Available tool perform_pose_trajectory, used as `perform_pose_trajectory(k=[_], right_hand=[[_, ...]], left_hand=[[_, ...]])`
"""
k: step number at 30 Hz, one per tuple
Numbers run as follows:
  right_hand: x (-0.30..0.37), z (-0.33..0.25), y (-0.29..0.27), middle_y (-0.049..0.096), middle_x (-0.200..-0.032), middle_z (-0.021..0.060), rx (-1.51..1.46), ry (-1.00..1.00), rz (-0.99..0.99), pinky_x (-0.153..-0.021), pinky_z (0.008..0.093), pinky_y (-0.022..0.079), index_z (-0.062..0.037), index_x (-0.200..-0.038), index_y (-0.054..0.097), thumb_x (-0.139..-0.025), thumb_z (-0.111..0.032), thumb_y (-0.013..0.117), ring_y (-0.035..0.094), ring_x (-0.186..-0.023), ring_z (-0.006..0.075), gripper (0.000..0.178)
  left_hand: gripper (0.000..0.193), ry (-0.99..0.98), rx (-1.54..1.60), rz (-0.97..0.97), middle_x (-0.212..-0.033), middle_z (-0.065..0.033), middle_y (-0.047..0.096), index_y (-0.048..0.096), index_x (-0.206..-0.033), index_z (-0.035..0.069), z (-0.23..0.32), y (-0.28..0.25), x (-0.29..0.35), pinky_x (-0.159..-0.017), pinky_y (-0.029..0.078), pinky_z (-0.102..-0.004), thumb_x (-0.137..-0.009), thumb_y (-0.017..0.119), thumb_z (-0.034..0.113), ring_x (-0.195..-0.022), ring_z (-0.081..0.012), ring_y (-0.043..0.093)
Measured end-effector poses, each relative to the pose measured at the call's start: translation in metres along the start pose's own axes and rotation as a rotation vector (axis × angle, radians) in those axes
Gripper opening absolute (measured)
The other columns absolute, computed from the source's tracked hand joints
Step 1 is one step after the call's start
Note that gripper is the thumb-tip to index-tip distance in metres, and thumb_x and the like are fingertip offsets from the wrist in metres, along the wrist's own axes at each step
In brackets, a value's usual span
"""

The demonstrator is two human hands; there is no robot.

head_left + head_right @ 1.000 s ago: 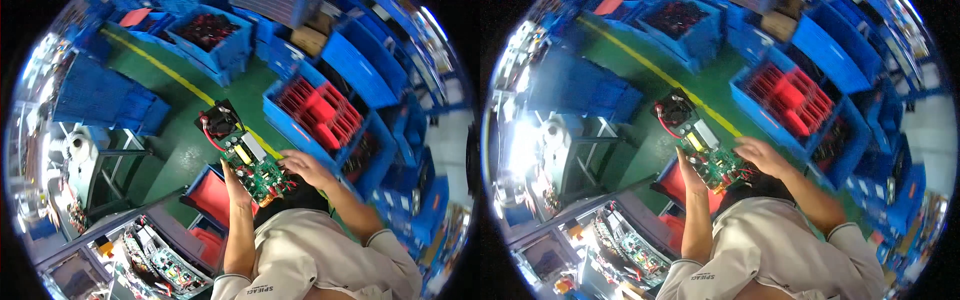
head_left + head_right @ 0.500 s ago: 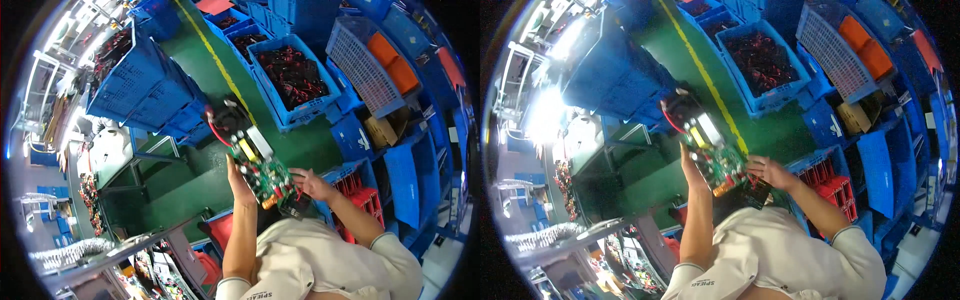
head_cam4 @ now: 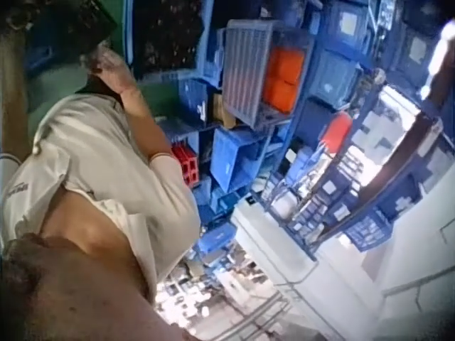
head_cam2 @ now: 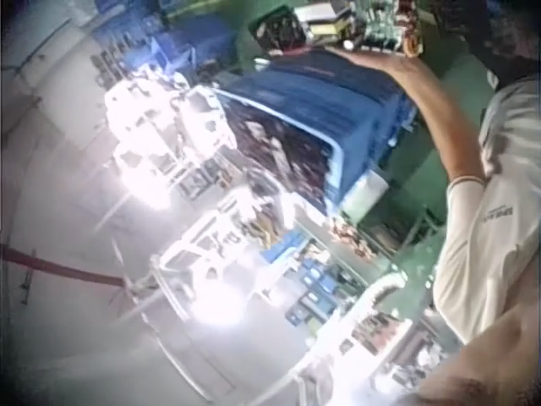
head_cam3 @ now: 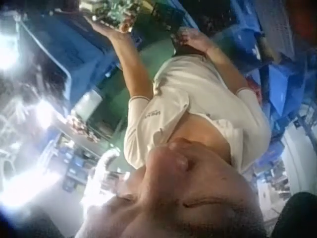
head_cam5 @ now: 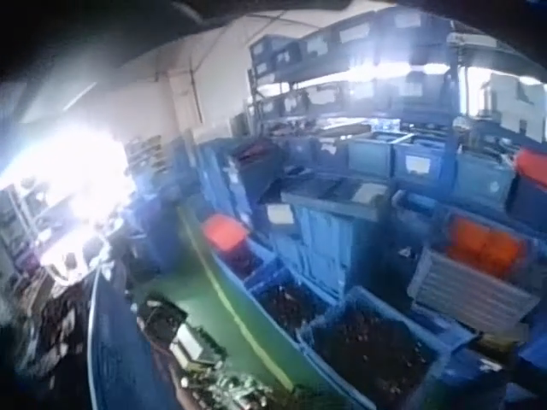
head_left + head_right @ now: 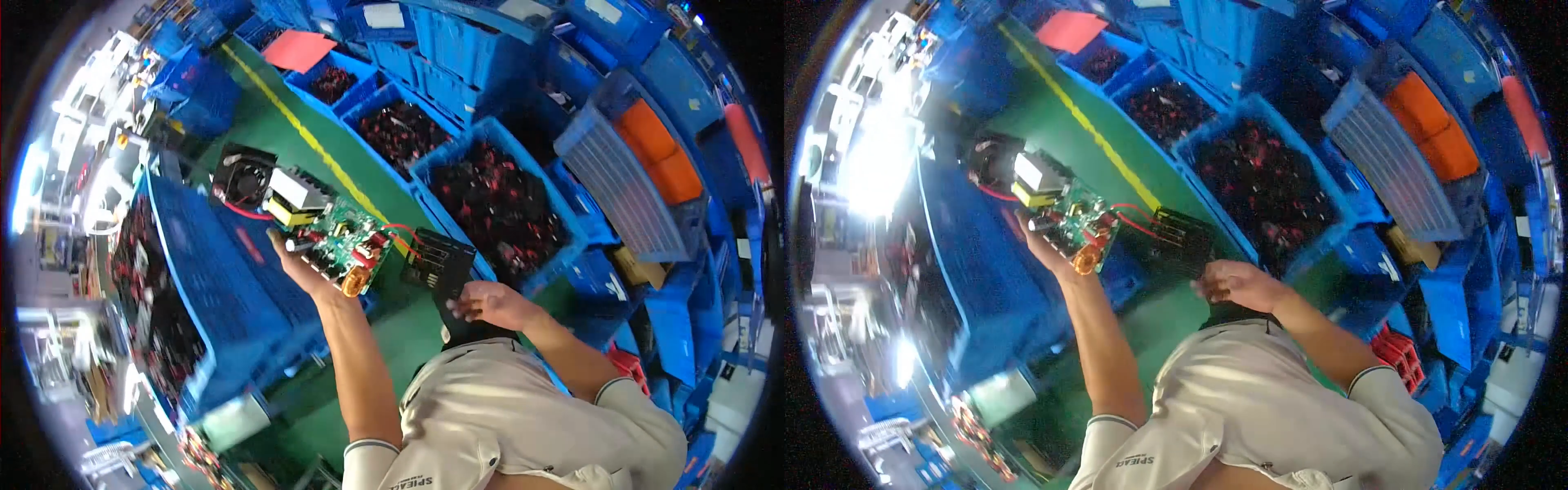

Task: Assembling electronic components by applying thermal paste and connecting circuit boards, followed by moving parts to a packaging area.

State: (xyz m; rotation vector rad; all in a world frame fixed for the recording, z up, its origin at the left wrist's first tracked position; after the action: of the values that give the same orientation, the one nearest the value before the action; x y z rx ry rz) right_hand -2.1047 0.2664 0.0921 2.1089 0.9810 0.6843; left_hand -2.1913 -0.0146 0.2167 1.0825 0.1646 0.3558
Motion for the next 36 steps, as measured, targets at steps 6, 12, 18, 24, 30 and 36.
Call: perform_pose_trajectory(k=[6, 12, 18, 24, 30, 36], right_hand=[[-0.249, -0.096, -0.014, 0.05, -0.134, 0.0105, -0.133, -0.042, 0.157, -0.097, 0.0407, 0.041, -0.0102, -0.138, 0.035, -0.086, -0.051, 0.059, 0.05, -0.121, 0.0287, 0.071], [-0.466, -0.166, -0.013, 0.057, -0.125, 0.0135, -0.245, 0.135, 0.134, -0.093, 0.0474, 0.046, -0.0073, -0.129, 0.044, -0.095, -0.03, 0.051, 0.06, -0.106, 0.0352, 0.041], [-0.63, -0.239, -0.035, 0.062, -0.113, 0.0106, 0.015, 0.198, 0.211, -0.086, 0.0405, 0.051, -0.0048, -0.116, 0.056, -0.09, -0.012, 0.057, 0.062, -0.099, 0.0248, 0.027], [-0.759, -0.34, -0.071, 0.066, -0.097, 0.004, 0.477, 0.171, 0.409, -0.066, 0.0311, 0.054, -0.0053, -0.109, 0.061, -0.09, -0.014, 0.057, 0.064, -0.082, 0.015, 0.021], [-0.91, -0.397, -0.111, 0.066, -0.094, 0.0018, 0.573, 0.189, 0.406, -0.064, 0.0277, 0.053, -0.0044, -0.106, 0.061, -0.091, -0.015, 0.057, 0.063, -0.078, 0.0114, 0.019], [-1.095, -0.425, -0.178, 0.065, -0.097, 0.0064, 1.008, 0.183, 0.435, -0.07, 0.0285, 0.052, -0.0008, -0.12, 0.054, -0.088, -0.012, 0.062, 0.063, -0.082, 0.016, 0.035]], left_hand=[[0.05, -0.007, 0.069, 0.05, -0.113, -0.0145, 0.062, 0.051, -0.125, 0.004, 0.041, -0.02, -0.178, -0.082, 0.051, -0.0483, -0.095, 0.044, 0.043, -0.095, -0.0322, 0.062], [0.049, 0.056, 0.125, 0.229, -0.104, -0.0138, 0.064, 0.054, -0.119, 0.005, 0.083, -0.04, -0.313, -0.072, 0.054, -0.0442, -0.094, 0.045, 0.045, -0.084, -0.0301, 0.064], [0.048, 0.188, 0.155, 0.217, -0.11, -0.0111, 0.063, 0.054, -0.122, 0.008, 0.146, -0.102, -0.478, -0.082, 0.052, -0.0436, -0.093, 0.048, 0.045, -0.093, -0.0272, 0.063], [0.045, 0.26, 0.075, 0.458, -0.109, -0.008, 0.064, 0.055, -0.121, 0.008, 0.202, -0.136, -0.648, -0.082, 0.051, -0.0407, -0.094, 0.048, 0.043, -0.095, -0.0251, 0.062], [0.045, 0.274, 0.019, 0.374, -0.105, -0.0079, 0.065, 0.058, -0.114, 0.005, 0.241, -0.143, -0.813, -0.083, 0.051, -0.0407, -0.093, 0.046, 0.043, -0.093, -0.0242, 0.062], [0.037, 0.218, -0.079, 0.404, -0.09, -0.0044, 0.06, 0.057, -0.108, 0.008, 0.276, -0.152, -0.979, -0.07, 0.049, -0.0341, -0.093, 0.049, 0.041, -0.082, -0.0199, 0.06]])
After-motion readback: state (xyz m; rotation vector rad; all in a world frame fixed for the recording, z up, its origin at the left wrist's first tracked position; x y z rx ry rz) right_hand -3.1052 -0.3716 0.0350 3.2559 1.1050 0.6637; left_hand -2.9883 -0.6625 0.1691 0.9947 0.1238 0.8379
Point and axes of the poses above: each hand's wrist, its own x-axis away from the middle knuckle, its own y-axis out of the palm, z = x × y, the point moved 6 cm from there along -x, towards the middle knuckle
